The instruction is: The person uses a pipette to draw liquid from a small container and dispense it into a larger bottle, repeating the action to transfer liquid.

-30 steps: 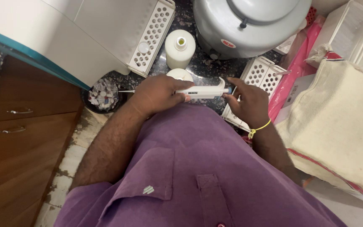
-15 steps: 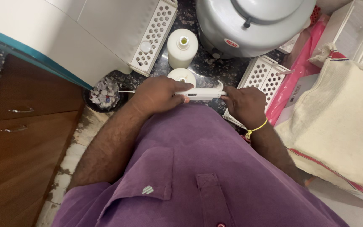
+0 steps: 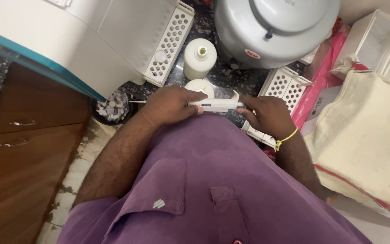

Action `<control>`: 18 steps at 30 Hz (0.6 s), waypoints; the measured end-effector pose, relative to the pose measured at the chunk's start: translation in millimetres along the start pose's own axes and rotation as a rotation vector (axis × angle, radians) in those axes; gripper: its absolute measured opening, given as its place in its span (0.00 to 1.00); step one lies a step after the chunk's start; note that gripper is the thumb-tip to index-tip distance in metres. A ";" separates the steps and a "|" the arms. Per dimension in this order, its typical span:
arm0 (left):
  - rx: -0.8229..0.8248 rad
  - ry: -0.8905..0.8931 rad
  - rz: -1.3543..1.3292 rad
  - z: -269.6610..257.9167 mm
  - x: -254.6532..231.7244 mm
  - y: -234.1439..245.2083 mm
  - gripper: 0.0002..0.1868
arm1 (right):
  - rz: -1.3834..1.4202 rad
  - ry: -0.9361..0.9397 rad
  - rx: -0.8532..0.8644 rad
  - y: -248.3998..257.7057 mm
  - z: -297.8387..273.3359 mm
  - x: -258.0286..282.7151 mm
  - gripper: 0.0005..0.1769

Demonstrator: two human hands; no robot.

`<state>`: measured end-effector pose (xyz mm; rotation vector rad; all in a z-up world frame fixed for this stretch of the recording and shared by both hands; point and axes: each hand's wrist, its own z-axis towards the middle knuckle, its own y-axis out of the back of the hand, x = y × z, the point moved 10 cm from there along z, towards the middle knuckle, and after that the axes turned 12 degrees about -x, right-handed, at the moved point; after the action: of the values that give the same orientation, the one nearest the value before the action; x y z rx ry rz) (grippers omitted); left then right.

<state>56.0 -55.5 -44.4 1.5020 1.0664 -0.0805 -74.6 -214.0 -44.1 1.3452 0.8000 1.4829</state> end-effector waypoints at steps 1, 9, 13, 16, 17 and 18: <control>-0.005 0.001 -0.002 0.5 1.0 0.8 0.22 | 0.046 -0.025 0.008 2.9 0.7 -1.9 0.17; -0.064 -0.109 -0.140 -0.4 -5.3 7.2 0.22 | 0.457 -0.152 -0.014 12.1 -9.3 -30.4 0.19; -0.026 -0.106 -0.187 -1.3 -8.6 1.5 0.23 | 0.930 -0.250 0.066 -7.4 -16.7 -45.4 0.33; 0.117 -0.112 -0.427 -3.6 -19.0 -21.8 0.24 | 1.370 -0.073 0.062 -3.2 -7.4 -12.8 0.40; 0.054 -0.242 -0.556 -5.1 -32.9 -16.3 0.25 | 1.628 0.072 0.068 4.2 -4.7 8.4 0.42; -0.006 -0.375 -0.684 -8.1 -45.1 -8.5 0.25 | 1.628 0.074 0.072 -1.2 -0.5 19.0 0.42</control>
<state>20.6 -75.3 -21.5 1.0029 1.2167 -0.8026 -73.9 -195.8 -38.5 2.1144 -0.4872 2.6590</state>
